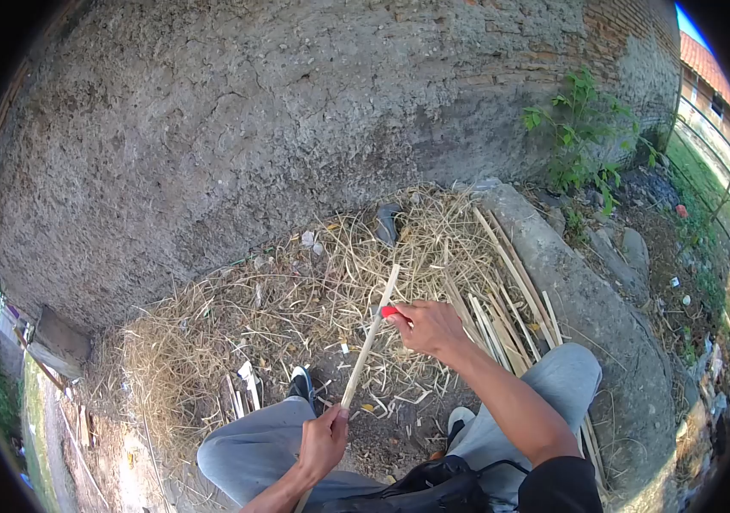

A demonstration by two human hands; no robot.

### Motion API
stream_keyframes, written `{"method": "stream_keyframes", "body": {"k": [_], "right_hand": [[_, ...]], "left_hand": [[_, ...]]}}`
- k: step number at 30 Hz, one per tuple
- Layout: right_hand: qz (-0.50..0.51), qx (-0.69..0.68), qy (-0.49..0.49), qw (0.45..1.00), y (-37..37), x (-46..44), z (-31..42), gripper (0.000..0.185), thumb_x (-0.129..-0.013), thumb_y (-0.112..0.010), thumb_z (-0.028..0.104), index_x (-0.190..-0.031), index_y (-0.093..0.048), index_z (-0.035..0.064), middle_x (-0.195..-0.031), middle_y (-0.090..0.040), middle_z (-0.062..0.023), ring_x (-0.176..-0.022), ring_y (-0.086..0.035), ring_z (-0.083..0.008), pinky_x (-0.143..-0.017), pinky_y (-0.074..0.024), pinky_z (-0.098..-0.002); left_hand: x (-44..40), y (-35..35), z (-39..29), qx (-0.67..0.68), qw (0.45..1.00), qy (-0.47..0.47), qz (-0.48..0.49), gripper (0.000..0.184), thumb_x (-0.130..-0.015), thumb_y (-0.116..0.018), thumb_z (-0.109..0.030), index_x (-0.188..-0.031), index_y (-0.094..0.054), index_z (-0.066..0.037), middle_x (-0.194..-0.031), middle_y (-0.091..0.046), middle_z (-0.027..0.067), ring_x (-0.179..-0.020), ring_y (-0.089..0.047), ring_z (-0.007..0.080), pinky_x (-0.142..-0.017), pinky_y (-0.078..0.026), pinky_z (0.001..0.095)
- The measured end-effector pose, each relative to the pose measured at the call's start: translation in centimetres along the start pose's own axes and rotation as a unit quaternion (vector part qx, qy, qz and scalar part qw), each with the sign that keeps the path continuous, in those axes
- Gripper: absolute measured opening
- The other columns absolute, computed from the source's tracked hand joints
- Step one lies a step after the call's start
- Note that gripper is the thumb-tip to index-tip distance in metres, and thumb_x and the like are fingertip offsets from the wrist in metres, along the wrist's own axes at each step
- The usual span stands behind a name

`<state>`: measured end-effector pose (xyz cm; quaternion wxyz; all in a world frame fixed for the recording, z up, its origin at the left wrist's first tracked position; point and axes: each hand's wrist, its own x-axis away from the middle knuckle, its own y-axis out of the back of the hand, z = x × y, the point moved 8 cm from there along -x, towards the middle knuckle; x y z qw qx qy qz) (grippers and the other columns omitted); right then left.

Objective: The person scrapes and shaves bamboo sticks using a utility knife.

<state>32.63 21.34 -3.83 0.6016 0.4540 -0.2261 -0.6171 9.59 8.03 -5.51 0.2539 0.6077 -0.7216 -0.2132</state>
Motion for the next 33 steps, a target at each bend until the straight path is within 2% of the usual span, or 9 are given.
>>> {"method": "stream_keyframes", "body": {"k": [5, 7, 8, 10, 14, 17, 19, 24, 33], "right_hand": [[-0.007, 0.011, -0.026, 1.000, -0.3, -0.8, -2.9, 0.036, -0.091, -0.053, 0.040, -0.103, -0.071, 0.0107, -0.085, -0.069, -0.0145, -0.077, -0.066, -0.0328, -0.069, -0.0530, -0.0459], [0.025, 0.051, -0.091, 0.994, 0.7, -1.8, -5.3, 0.035, -0.091, -0.053, 0.038, -0.098, -0.071, 0.0093, -0.082, -0.068, -0.0168, -0.079, -0.066, -0.0334, -0.069, -0.0527, -0.0468], [0.004, 0.071, -0.115, 0.991, 1.4, -1.9, -6.5, 0.033, -0.092, -0.053, 0.036, -0.092, -0.071, 0.0080, -0.077, -0.068, -0.0182, -0.075, -0.066, -0.0354, -0.068, -0.0524, -0.0481], [-0.023, 0.098, -0.211, 0.972, 2.3, -1.9, -12.2, 0.031, -0.092, -0.053, 0.033, -0.091, -0.071, 0.0075, -0.074, -0.066, -0.0187, -0.071, -0.066, -0.0371, -0.067, -0.0521, -0.0482], [-0.093, 0.023, -0.253, 0.963, 3.8, -1.1, -13.9, 0.029, -0.092, -0.055, 0.031, -0.093, -0.071, 0.0063, -0.067, -0.064, -0.0179, -0.066, -0.064, -0.0349, -0.064, -0.0510, -0.0451], [-0.038, -0.078, -0.221, 0.971, 3.2, -1.2, -6.9, 0.029, -0.093, -0.056, 0.031, -0.096, -0.071, 0.0069, -0.064, -0.062, -0.0155, -0.061, -0.062, -0.0324, -0.060, -0.0486, -0.0432], [-0.015, -0.140, -0.117, 0.983, 2.4, -0.8, -2.1, 0.031, -0.093, -0.056, 0.034, -0.101, -0.071, 0.0078, -0.064, -0.062, -0.0140, -0.057, -0.060, -0.0301, -0.056, -0.0459, -0.0412], [0.004, -0.105, 0.093, 0.990, 0.8, 2.5, 5.2, 0.034, -0.091, -0.060, 0.038, -0.105, -0.071, 0.0088, -0.075, -0.068, -0.0119, -0.059, -0.063, -0.0290, -0.057, -0.0507, -0.0382], [0.012, -0.053, 0.143, 0.988, 0.2, 4.2, 6.4, 0.033, -0.088, -0.063, 0.038, -0.102, -0.072, 0.0095, -0.075, -0.068, -0.0071, -0.057, -0.064, -0.0267, -0.052, -0.0521, -0.0363]], "left_hand": [[0.2, -0.7, 0.1, -0.005, 1.000, -0.004, 0.017, 0.021, -0.097, -0.052, -0.016, -0.088, -0.059, 0.002, -0.055, -0.050, 0.0140, -0.045, -0.041, 0.0165, -0.046, -0.039, 0.0344], [0.4, -1.0, 0.2, -0.028, 0.999, -0.021, 0.030, 0.018, -0.097, -0.052, -0.015, -0.096, -0.061, 0.001, -0.055, -0.052, 0.0203, -0.043, -0.053, 0.0331, -0.045, -0.039, 0.0387], [0.7, -1.0, 0.2, -0.030, 0.999, -0.022, 0.034, 0.018, -0.097, -0.052, -0.015, -0.096, -0.061, 0.001, -0.055, -0.052, 0.0203, -0.043, -0.053, 0.0331, -0.045, -0.039, 0.0387], [1.2, -0.6, -0.1, -0.024, 0.999, -0.031, 0.023, 0.020, -0.096, -0.054, -0.016, -0.090, -0.062, 0.002, -0.055, -0.051, 0.0119, -0.045, -0.047, 0.0147, -0.046, -0.038, 0.0337], [-0.5, 0.0, 2.6, 0.014, 0.999, -0.034, 0.009, 0.023, -0.098, -0.052, -0.017, -0.091, -0.063, 0.002, -0.055, -0.051, 0.0043, -0.045, -0.046, 0.0093, -0.042, -0.035, 0.0288], [-1.4, -1.3, 3.3, 0.204, 0.969, 0.102, 0.097, 0.025, -0.100, -0.048, -0.019, -0.094, -0.063, 0.001, -0.058, -0.049, -0.0022, -0.045, -0.039, 0.0036, -0.040, -0.029, 0.0221], [-1.6, -1.8, 2.9, 0.307, 0.925, 0.183, 0.132, 0.026, -0.102, -0.044, -0.020, -0.099, -0.061, -0.001, -0.061, -0.046, -0.0032, -0.045, -0.032, 0.0014, -0.040, -0.024, 0.0186], [-2.2, -2.0, 3.5, 0.371, 0.892, 0.224, 0.128, 0.027, -0.102, -0.046, -0.023, -0.102, -0.062, -0.001, -0.059, -0.044, -0.0030, -0.043, -0.030, 0.0024, -0.038, -0.024, 0.0206], [-1.5, -2.0, 2.5, 0.425, 0.864, 0.219, 0.157, 0.025, -0.102, -0.044, -0.024, -0.096, -0.057, -0.004, -0.059, -0.039, -0.0033, -0.044, -0.025, 0.0028, -0.038, -0.017, 0.0211]]}}
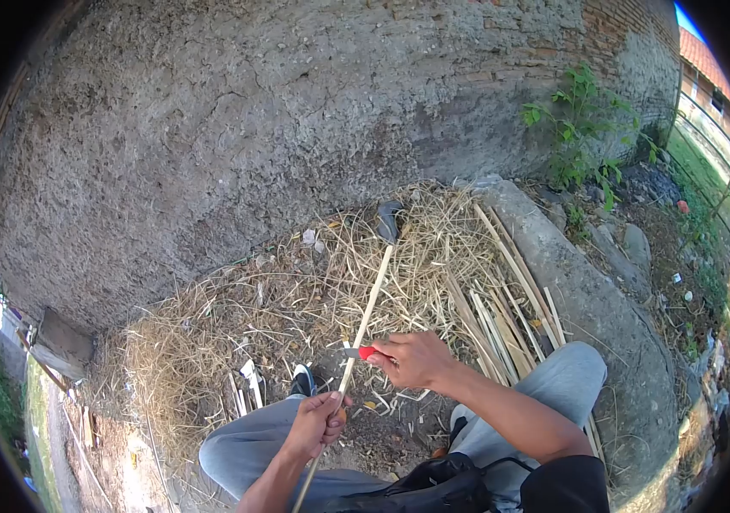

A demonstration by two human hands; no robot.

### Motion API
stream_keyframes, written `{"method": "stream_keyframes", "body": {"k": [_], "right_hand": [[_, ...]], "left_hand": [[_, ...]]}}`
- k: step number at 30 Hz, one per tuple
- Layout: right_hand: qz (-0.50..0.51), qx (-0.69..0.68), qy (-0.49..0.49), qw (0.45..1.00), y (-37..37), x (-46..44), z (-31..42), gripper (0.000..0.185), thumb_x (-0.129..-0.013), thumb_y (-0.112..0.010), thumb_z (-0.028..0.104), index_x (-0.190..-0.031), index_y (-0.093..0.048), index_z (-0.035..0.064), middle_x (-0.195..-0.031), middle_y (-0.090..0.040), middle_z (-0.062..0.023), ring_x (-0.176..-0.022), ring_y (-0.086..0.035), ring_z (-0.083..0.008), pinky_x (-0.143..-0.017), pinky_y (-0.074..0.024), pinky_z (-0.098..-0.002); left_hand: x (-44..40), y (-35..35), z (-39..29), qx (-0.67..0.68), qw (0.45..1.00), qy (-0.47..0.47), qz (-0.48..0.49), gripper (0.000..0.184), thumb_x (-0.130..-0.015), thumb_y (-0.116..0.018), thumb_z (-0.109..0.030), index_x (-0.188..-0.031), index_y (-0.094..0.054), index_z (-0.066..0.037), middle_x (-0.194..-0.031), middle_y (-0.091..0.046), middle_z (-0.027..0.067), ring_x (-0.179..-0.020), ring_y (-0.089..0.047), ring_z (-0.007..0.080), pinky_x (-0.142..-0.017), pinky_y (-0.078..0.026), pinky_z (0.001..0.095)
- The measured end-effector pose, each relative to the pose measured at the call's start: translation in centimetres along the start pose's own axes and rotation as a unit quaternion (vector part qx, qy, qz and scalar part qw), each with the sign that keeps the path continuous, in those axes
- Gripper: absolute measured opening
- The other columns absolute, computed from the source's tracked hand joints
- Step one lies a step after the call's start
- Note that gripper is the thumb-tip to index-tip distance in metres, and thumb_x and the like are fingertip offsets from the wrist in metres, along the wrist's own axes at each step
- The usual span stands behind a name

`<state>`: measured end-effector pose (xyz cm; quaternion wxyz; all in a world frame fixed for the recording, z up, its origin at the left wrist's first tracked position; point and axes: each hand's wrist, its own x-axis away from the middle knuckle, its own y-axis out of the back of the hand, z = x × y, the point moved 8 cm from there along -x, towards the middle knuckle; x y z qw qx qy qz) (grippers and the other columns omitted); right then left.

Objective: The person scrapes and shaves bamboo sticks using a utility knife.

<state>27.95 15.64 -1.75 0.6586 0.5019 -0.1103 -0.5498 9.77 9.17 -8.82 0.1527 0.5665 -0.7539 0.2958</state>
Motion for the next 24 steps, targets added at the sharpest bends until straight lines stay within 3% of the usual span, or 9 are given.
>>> {"method": "stream_keyframes", "body": {"k": [8, 10, 14, 16, 17, 18, 20, 22, 24], "right_hand": [[-0.050, 0.036, -0.022, 0.998, 0.6, -0.9, -3.4, 0.031, -0.087, -0.062, 0.038, -0.100, -0.073, 0.0121, -0.071, -0.067, -0.0082, -0.059, -0.064, -0.0279, -0.052, -0.0508, -0.0380], [0.016, 0.048, -0.101, 0.994, -0.4, -1.0, -5.1, 0.034, -0.089, -0.057, 0.041, -0.106, -0.072, 0.0153, -0.081, -0.070, -0.0092, -0.066, -0.067, -0.0296, -0.058, -0.0535, -0.0414], [-0.031, 0.040, -0.145, 0.988, 0.8, -1.3, -10.9, 0.032, -0.089, -0.057, 0.040, -0.107, -0.072, 0.0177, -0.081, -0.070, -0.0108, -0.072, -0.067, -0.0311, -0.066, -0.0533, -0.0436], [0.074, 0.072, -0.265, 0.959, 1.2, -0.9, -13.3, 0.031, -0.089, -0.056, 0.039, -0.108, -0.071, 0.0204, -0.082, -0.070, -0.0115, -0.078, -0.067, -0.0323, -0.071, -0.0526, -0.0445], [0.062, 0.085, -0.259, 0.960, 0.4, -0.6, -14.6, 0.033, -0.091, -0.054, 0.038, -0.104, -0.071, 0.0142, -0.083, -0.069, -0.0142, -0.080, -0.067, -0.0334, -0.071, -0.0527, -0.0448], [0.063, 0.086, -0.259, 0.960, 0.1, -0.3, -16.3, 0.033, -0.091, -0.054, 0.038, -0.104, -0.071, 0.0142, -0.083, -0.069, -0.0142, -0.080, -0.067, -0.0334, -0.071, -0.0527, -0.0448], [0.022, 0.161, -0.411, 0.897, 2.5, 1.7, -21.9, 0.035, -0.092, -0.053, 0.038, -0.097, -0.072, 0.0083, -0.083, -0.069, -0.0175, -0.081, -0.066, -0.0347, -0.071, -0.0524, -0.0457], [0.003, 0.138, -0.451, 0.882, 4.5, 3.1, -24.6, 0.037, -0.092, -0.054, 0.037, -0.090, -0.071, 0.0038, -0.084, -0.068, -0.0195, -0.080, -0.067, -0.0353, -0.072, -0.0522, -0.0462], [-0.036, 0.141, -0.424, 0.894, 4.6, 2.2, -23.5, 0.034, -0.092, -0.055, 0.035, -0.090, -0.071, 0.0051, -0.081, -0.067, -0.0196, -0.077, -0.066, -0.0349, -0.070, -0.0517, -0.0454]], "left_hand": [[0.4, -0.5, 0.4, -0.008, 1.000, 0.004, 0.020, 0.025, -0.103, -0.044, -0.025, -0.099, -0.056, -0.003, -0.059, -0.036, -0.0046, -0.046, -0.025, 0.0031, -0.039, -0.017, 0.0214], [0.6, -0.6, 0.6, -0.004, 1.000, 0.012, 0.024, 0.026, -0.103, -0.044, -0.025, -0.099, -0.056, -0.003, -0.059, -0.037, -0.0045, -0.046, -0.026, 0.0031, -0.039, -0.018, 0.0213], [1.2, -0.5, 2.1, -0.040, 0.997, 0.050, 0.034, 0.026, -0.103, -0.044, -0.024, -0.098, -0.056, -0.002, -0.060, -0.038, -0.0042, -0.046, -0.027, 0.0031, -0.039, -0.019, 0.0210], [0.8, -0.6, 2.5, -0.039, 0.997, 0.054, 0.038, 0.026, -0.103, -0.044, -0.024, -0.098, -0.056, -0.002, -0.059, -0.039, -0.0039, -0.045, -0.027, 0.0032, -0.038, -0.020, 0.0213], [0.4, -0.6, 2.9, -0.043, 0.997, 0.057, 0.037, 0.026, -0.103, -0.045, -0.024, -0.098, -0.056, -0.002, -0.059, -0.039, -0.0037, -0.045, -0.028, 0.0032, -0.038, -0.020, 0.0213], [0.2, -0.7, 3.4, -0.045, 0.997, 0.060, 0.035, 0.026, -0.103, -0.045, -0.025, -0.099, -0.056, -0.001, -0.059, -0.040, -0.0035, -0.045, -0.028, 0.0031, -0.038, -0.020, 0.0213], [1.0, -0.5, 3.8, -0.054, 0.996, 0.057, 0.048, 0.027, -0.103, -0.045, -0.025, -0.100, -0.056, -0.001, -0.059, -0.040, -0.0025, -0.044, -0.028, 0.0031, -0.038, -0.021, 0.0213], [1.3, 0.6, 3.2, -0.078, 0.993, 0.061, 0.057, 0.028, -0.103, -0.044, -0.026, -0.102, -0.056, 0.000, -0.059, -0.041, -0.0016, -0.044, -0.028, 0.0031, -0.038, -0.021, 0.0213], [-0.2, 1.8, 2.1, -0.070, 0.997, 0.010, -0.008, 0.028, -0.103, -0.045, -0.025, -0.102, -0.057, 0.000, -0.060, -0.043, -0.0011, -0.045, -0.029, 0.0032, -0.038, -0.022, 0.0206]]}}
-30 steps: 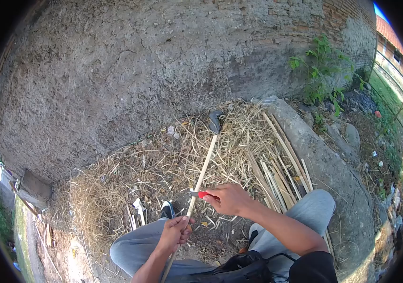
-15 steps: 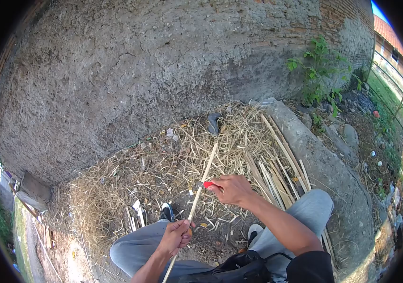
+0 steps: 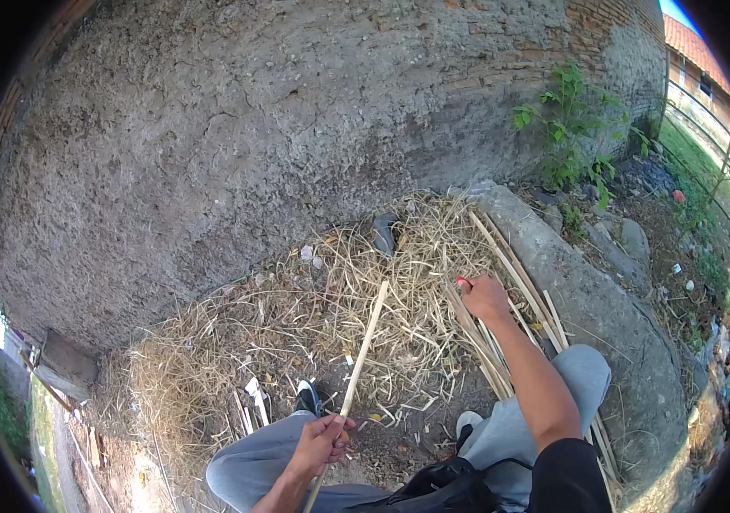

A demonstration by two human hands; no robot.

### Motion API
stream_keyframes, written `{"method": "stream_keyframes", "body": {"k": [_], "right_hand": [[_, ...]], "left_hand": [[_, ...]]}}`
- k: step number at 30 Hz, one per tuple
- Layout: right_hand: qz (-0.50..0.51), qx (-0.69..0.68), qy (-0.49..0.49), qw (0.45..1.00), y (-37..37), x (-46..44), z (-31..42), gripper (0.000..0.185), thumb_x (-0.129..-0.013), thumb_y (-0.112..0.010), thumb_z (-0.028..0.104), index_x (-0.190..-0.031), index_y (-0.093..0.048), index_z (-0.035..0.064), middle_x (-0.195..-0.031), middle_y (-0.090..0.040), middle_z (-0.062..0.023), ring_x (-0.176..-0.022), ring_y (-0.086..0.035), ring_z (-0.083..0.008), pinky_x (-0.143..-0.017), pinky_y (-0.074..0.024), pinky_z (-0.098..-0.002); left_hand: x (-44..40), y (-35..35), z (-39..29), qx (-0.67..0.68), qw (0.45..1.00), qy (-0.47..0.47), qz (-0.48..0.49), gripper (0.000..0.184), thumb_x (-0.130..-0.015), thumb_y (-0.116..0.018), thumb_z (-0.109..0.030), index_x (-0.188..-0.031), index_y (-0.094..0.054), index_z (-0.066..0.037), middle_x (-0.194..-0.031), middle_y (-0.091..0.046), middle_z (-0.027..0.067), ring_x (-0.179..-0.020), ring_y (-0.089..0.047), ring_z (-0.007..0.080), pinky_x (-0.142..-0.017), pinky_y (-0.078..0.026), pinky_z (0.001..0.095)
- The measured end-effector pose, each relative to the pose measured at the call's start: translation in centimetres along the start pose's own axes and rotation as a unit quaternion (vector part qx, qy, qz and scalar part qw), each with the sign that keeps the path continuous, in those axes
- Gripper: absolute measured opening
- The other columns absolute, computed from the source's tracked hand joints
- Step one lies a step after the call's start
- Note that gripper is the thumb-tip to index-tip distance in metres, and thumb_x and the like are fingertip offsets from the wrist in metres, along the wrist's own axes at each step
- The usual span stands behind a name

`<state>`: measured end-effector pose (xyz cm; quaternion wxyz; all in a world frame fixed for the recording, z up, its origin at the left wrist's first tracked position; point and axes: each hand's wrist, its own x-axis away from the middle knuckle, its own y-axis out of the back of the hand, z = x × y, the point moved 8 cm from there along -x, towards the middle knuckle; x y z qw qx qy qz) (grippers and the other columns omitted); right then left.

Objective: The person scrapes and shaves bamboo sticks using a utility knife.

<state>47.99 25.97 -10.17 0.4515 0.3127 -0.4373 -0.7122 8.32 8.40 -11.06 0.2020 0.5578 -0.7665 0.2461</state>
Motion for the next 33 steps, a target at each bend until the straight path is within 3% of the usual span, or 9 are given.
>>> {"method": "stream_keyframes", "body": {"k": [2, 5, 7, 8, 10, 14, 22, 27, 33], "right_hand": [[0.054, -0.132, 0.015, 0.990, -0.3, 2.5, 3.7, 0.033, -0.092, -0.055, 0.036, -0.094, -0.072, 0.0072, -0.072, -0.065, -0.0190, -0.068, -0.065, -0.0331, -0.065, -0.0500, -0.0436], [0.060, -0.191, 0.129, 0.971, 1.4, 7.2, 10.7, 0.031, -0.093, -0.055, 0.034, -0.103, -0.072, 0.0106, -0.058, -0.059, -0.0140, -0.054, -0.058, -0.0284, -0.054, -0.0451, -0.0388], [0.038, -0.224, 0.254, 0.940, 1.7, 10.5, 14.0, 0.032, -0.093, -0.057, 0.036, -0.107, -0.071, 0.0104, -0.065, -0.063, -0.0122, -0.056, -0.060, -0.0284, -0.053, -0.0467, -0.0379], [0.039, -0.223, 0.257, 0.939, 1.2, 11.7, 14.4, 0.032, -0.093, -0.057, 0.036, -0.107, -0.071, 0.0104, -0.065, -0.063, -0.0122, -0.056, -0.060, -0.0284, -0.053, -0.0467, -0.0379], [0.040, -0.219, 0.373, 0.901, 1.1, 14.9, 16.3, 0.031, -0.091, -0.060, 0.032, -0.105, -0.070, 0.0059, -0.080, -0.068, -0.0129, -0.065, -0.065, -0.0285, -0.056, -0.0500, -0.0383], [0.081, -0.198, 0.381, 0.899, 0.6, 16.7, 16.8, 0.030, -0.090, -0.061, 0.032, -0.103, -0.069, 0.0063, -0.082, -0.069, -0.0125, -0.068, -0.066, -0.0297, -0.059, -0.0521, -0.0388], [0.043, -0.187, 0.424, 0.885, 0.4, 17.6, 17.2, 0.031, -0.088, -0.063, 0.033, -0.103, -0.070, 0.0071, -0.074, -0.066, -0.0109, -0.060, -0.063, -0.0303, -0.054, -0.0515, -0.0395], [0.019, -0.148, 0.431, 0.890, 0.9, 17.7, 17.8, 0.030, -0.087, -0.065, 0.033, -0.103, -0.070, 0.0081, -0.070, -0.064, -0.0082, -0.055, -0.062, -0.0286, -0.049, -0.0499, -0.0386], [-0.004, -0.164, 0.424, 0.890, 0.4, 17.3, 17.8, 0.029, -0.085, -0.067, 0.033, -0.101, -0.071, 0.0095, -0.070, -0.065, -0.0062, -0.054, -0.062, -0.0269, -0.047, -0.0492, -0.0373]], "left_hand": [[-1.2, -0.4, -1.0, 0.017, 0.999, -0.037, -0.010, 0.028, -0.103, -0.045, -0.025, -0.102, -0.057, 0.000, -0.061, -0.044, -0.0014, -0.045, -0.030, 0.0027, -0.039, -0.022, 0.0200], [-3.1, -0.6, -2.5, -0.046, 0.992, -0.105, -0.043, 0.027, -0.103, -0.044, -0.025, -0.103, -0.058, -0.002, -0.062, -0.045, -0.0022, -0.046, -0.031, 0.0021, -0.039, -0.024, 0.0191], [-3.5, -0.9, -3.0, -0.039, 0.992, -0.106, -0.051, 0.027, -0.103, -0.044, -0.025, -0.103, -0.058, -0.002, -0.062, -0.046, -0.0022, -0.046, -0.032, 0.0021, -0.038, -0.025, 0.0191], [-3.6, -1.0, -3.3, -0.035, 0.992, -0.109, -0.056, 0.028, -0.103, -0.044, -0.025, -0.103, -0.059, -0.002, -0.062, -0.046, -0.0022, -0.046, -0.033, 0.0021, -0.038, -0.025, 0.0192], [-3.8, -1.1, -3.4, -0.038, 0.991, -0.117, -0.062, 0.028, -0.103, -0.043, -0.025, -0.102, -0.059, -0.001, -0.062, -0.046, -0.0024, -0.045, -0.034, 0.0020, -0.037, -0.026, 0.0194], [-3.8, -1.1, -3.6, -0.069, 0.983, -0.155, -0.065, 0.029, -0.103, -0.043, -0.024, -0.102, -0.059, 0.000, -0.061, -0.046, -0.0026, -0.044, -0.035, 0.0023, -0.037, -0.028, 0.0197], [-3.5, -1.3, -4.0, -0.102, 0.975, -0.183, -0.070, 0.029, -0.103, -0.043, -0.023, -0.100, -0.060, 0.001, -0.060, -0.047, -0.0028, -0.045, -0.037, 0.0028, -0.038, -0.030, 0.0205], [-2.2, -1.2, -5.4, -0.253, 0.921, -0.249, -0.161, 0.030, -0.099, -0.047, -0.019, -0.088, -0.063, 0.004, -0.055, -0.053, 0.0044, -0.049, -0.050, 0.0108, -0.049, -0.041, 0.0299], [-1.7, -1.3, -5.9, -0.250, 0.927, -0.235, -0.153, 0.031, -0.099, -0.046, -0.021, -0.088, -0.062, 0.004, -0.058, -0.057, 0.0063, -0.050, -0.053, 0.0126, -0.050, -0.042, 0.0305]]}}
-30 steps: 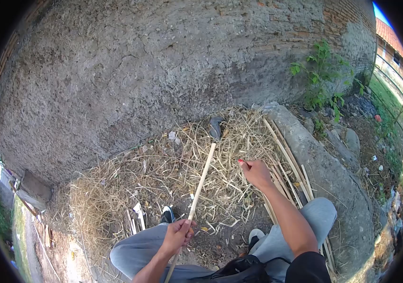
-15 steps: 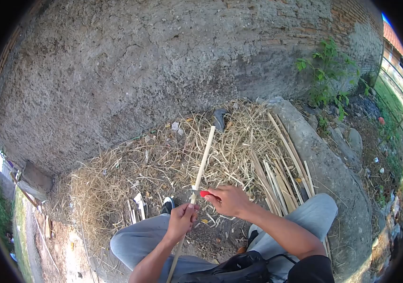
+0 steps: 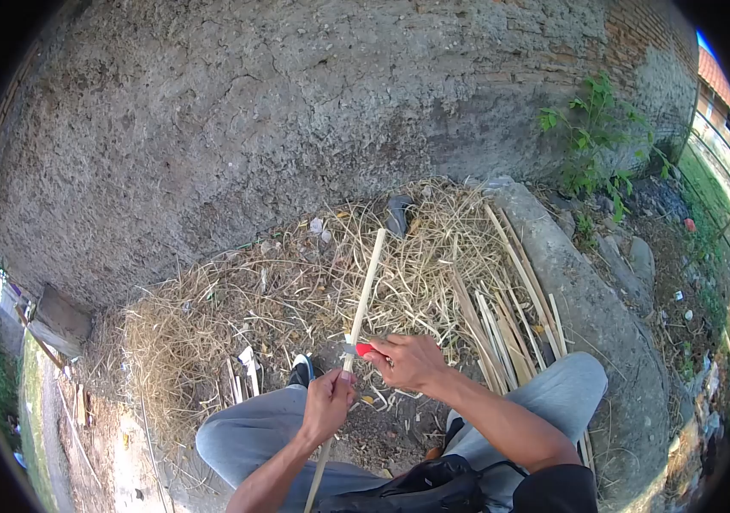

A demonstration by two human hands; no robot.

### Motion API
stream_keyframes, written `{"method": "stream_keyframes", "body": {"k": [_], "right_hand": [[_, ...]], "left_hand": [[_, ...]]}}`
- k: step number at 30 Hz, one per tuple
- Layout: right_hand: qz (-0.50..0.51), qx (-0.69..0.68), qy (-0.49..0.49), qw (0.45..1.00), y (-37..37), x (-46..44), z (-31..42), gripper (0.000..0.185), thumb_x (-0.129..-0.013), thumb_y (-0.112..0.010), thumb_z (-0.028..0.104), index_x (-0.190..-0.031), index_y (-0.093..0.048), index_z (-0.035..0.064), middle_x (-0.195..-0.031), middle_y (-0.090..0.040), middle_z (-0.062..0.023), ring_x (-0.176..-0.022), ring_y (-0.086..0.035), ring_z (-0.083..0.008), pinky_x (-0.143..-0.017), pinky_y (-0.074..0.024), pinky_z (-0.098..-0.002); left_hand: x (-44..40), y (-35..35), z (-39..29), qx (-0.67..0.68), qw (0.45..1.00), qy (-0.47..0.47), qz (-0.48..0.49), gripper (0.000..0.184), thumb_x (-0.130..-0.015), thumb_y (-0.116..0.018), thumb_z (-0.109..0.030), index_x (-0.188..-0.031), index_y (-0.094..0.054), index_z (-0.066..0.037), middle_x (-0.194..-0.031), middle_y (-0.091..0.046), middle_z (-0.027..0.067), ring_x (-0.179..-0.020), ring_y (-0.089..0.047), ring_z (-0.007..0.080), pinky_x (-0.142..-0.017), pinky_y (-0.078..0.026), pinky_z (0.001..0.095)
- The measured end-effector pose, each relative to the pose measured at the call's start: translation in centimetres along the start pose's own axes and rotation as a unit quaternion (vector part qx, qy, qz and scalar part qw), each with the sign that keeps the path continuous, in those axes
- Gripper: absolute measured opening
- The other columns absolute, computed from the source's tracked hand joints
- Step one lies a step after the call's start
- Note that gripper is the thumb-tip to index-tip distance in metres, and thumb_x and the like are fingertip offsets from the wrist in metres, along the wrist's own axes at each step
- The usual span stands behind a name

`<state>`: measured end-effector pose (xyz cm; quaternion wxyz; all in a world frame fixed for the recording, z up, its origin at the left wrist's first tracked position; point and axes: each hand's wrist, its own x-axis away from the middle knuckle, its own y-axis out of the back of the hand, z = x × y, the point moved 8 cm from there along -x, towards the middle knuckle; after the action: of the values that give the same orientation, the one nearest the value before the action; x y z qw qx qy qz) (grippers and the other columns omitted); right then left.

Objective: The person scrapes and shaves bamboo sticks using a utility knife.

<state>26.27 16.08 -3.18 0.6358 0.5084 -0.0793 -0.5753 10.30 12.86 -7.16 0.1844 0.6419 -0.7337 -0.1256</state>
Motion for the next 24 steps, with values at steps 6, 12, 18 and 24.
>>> {"method": "stream_keyframes", "body": {"k": [6, 12, 18, 24], "right_hand": [[-0.009, -0.005, -0.003, 1.000, 0.0, -0.3, -0.4, 0.028, -0.085, -0.067, 0.033, -0.100, -0.072, 0.0097, -0.071, -0.066, -0.0061, -0.055, -0.063, -0.0263, -0.046, -0.0491, -0.0368], [0.038, 0.036, -0.100, 0.994, -1.1, -0.5, -4.2, 0.030, -0.090, -0.061, 0.034, -0.104, -0.071, 0.0092, -0.069, -0.065, -0.0098, -0.054, -0.062, -0.0278, -0.049, -0.0501, -0.0379], [-0.114, 0.072, -0.307, 0.942, 9.9, 0.0, -17.0, 0.030, -0.093, -0.056, 0.033, -0.103, -0.072, 0.0095, -0.062, -0.062, -0.0139, -0.056, -0.061, -0.0297, -0.055, -0.0474, -0.0402], [-0.042, -0.054, -0.240, 0.968, 6.6, -1.0, -7.1, 0.037, -0.085, -0.064, 0.037, -0.092, -0.065, 0.0008, -0.061, -0.062, -0.0137, -0.056, -0.063, -0.0300, -0.056, -0.0476, -0.0400]], "left_hand": [[-0.1, -0.5, 1.1, 0.038, 0.999, 0.020, 0.001, 0.033, -0.099, -0.045, -0.022, -0.087, -0.062, 0.004, -0.058, -0.057, 0.0058, -0.050, -0.053, 0.0120, -0.049, -0.042, 0.0303], [0.9, -1.5, 1.3, 0.068, 0.995, 0.067, 0.013, 0.032, -0.100, -0.045, -0.021, -0.088, -0.062, 0.004, -0.057, -0.056, 0.0052, -0.051, -0.053, 0.0112, -0.049, -0.042, 0.0294], [3.1, -0.6, 0.1, 0.021, 0.999, 0.012, 0.022, 0.032, -0.101, -0.045, -0.021, -0.088, -0.061, 0.004, -0.057, -0.052, 0.0020, -0.050, -0.046, 0.0062, -0.047, -0.038, 0.0254], [-0.7, 1.0, 0.2, 0.174, 0.981, 0.074, 0.040, 0.028, -0.102, -0.043, -0.023, -0.099, -0.058, 0.000, -0.061, -0.047, -0.0022, -0.044, -0.036, 0.0020, -0.038, -0.029, 0.0191]]}}
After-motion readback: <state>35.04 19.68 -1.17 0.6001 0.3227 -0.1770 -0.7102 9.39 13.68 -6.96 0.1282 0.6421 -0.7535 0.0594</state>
